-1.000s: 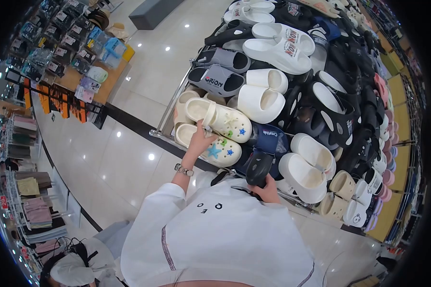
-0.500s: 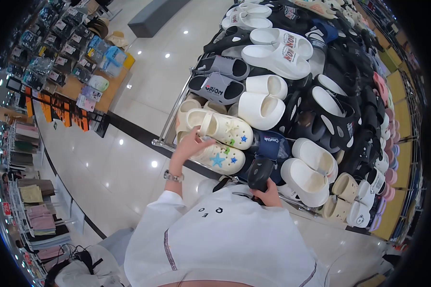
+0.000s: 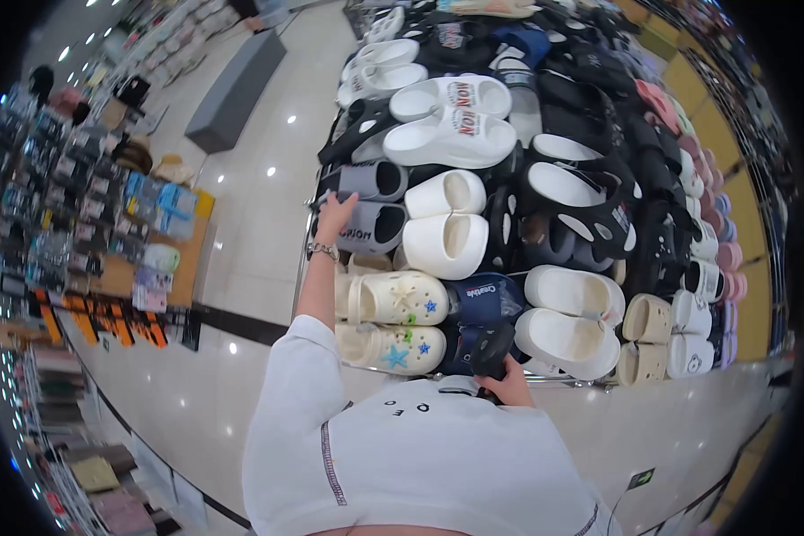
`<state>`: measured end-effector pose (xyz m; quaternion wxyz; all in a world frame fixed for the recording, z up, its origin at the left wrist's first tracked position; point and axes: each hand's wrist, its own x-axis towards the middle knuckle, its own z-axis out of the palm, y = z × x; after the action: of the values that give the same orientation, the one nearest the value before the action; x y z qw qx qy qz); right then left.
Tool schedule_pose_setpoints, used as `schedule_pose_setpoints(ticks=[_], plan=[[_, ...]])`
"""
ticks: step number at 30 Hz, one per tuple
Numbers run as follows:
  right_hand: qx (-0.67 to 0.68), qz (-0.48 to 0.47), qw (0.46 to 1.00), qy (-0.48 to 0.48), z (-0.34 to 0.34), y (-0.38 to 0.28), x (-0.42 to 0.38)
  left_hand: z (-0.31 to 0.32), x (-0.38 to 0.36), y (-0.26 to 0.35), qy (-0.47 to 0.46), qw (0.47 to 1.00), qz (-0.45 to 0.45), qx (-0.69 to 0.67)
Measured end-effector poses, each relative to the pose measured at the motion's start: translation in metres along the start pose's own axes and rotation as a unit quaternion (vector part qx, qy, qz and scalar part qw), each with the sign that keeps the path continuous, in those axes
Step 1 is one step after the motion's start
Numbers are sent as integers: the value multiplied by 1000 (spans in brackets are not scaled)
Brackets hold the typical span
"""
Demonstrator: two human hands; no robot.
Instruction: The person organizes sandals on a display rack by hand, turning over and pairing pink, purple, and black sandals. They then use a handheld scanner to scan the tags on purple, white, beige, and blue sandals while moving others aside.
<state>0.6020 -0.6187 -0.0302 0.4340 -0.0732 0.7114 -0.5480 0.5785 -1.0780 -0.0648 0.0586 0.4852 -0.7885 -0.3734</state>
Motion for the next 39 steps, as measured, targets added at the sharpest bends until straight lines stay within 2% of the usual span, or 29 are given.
schedule_pose_setpoints(ticks=[1,2,4,6,7,8,10,11,15,17,21,26,28,32,35,37,39], plan=[[10,0,1000,13,0,1,-2,-2,3,10,-58,998,-36,-19],[9,6,1000,24,-1,2,-4,10,16,1,-60,992,-17,-107],[17,10,999,45,-1,1,-5,17,26,-9,-61,979,-9,-194],[40,23,998,52,1,1,-6,16,35,-16,-110,946,-2,-306],[46,24,997,56,1,1,-7,13,22,-6,-69,950,-60,-298],[36,29,998,48,0,1,-7,15,28,-15,-72,952,-58,-293],[30,37,998,38,2,2,-6,6,24,-21,-112,952,8,-285],[27,28,999,32,3,4,-5,7,18,-25,-75,963,-27,-259],[15,21,999,20,6,2,-2,1,6,-34,-100,957,-50,-269],[8,24,1000,14,7,4,0,-1,-11,-23,-38,982,-23,-182],[-32,-6,999,2,11,13,8,13,10,-43,-13,982,33,-185],[-45,-49,998,5,13,16,8,29,24,-45,26,981,39,-187],[-24,-14,1000,7,13,3,1,42,44,-57,77,994,45,-66],[-17,5,1000,10,11,5,-2,46,56,-63,48,995,31,-84],[-43,11,999,5,10,13,-2,32,33,-46,-21,991,17,-134],[-43,-19,999,10,11,14,-2,33,29,-46,-13,994,16,-108],[-36,-7,999,9,10,9,-4,32,19,-35,-6,996,20,-84]])
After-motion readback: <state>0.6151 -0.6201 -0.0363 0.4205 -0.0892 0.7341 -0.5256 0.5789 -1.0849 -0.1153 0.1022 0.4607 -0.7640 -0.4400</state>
